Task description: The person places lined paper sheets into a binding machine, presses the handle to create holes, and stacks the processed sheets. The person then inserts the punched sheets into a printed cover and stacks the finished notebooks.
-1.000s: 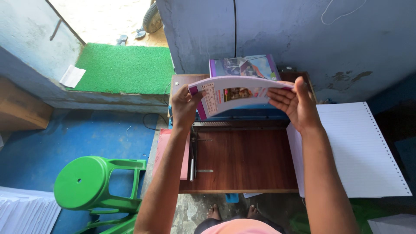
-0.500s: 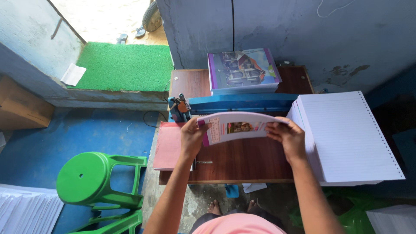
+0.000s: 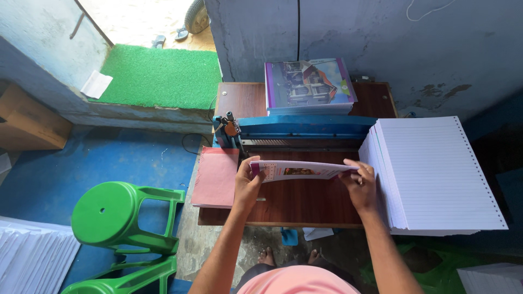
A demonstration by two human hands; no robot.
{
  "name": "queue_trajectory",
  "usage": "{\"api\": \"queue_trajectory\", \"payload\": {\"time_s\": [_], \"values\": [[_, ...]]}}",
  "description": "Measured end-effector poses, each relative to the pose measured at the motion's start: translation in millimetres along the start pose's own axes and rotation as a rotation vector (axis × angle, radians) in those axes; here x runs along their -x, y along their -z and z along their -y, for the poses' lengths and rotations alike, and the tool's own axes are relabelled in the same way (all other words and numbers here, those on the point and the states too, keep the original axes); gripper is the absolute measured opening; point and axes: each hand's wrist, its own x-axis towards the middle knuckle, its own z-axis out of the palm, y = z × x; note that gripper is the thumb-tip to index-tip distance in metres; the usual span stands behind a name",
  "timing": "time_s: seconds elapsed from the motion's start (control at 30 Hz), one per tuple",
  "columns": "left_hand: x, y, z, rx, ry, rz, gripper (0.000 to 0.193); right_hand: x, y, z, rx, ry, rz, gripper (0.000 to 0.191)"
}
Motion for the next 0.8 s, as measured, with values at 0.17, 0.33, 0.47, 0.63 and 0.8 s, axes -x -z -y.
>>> {"api": "queue_trajectory", "payload": {"time_s": [0.17,0.33,0.47,0.63,0.8], "values": [[2.7,-19.0,-3.9,-0.111,0.017,-0.083,0.050,-8.8,-7.1,1.2,-0.435,-0.113,0.095,0.066],[-3.3,-23.9,3.6,-0.069,-0.016,-0.100,0.041,-15.7,-9.8,-0.3,-0.485,-0.213,0.052,0.050],[-2.9,-23.0,7.6,-0.106,-0.075,-0.091,0.033,-14.0,-12.4,-3.7,-0.563,-0.140,0.049,0.023],[-6.4,-29.1,-2.2,0.085,0.049,-0.169,0.046,-18.5,-11.0,3.8,-0.584,-0.202,0.005,0.025],[-8.2,-27.4,-4.1,-0.035,-0.033,-0.123,0.038,-28.4,-10.4,7.8,-0.523,-0.170,0.034,0.031]]}}
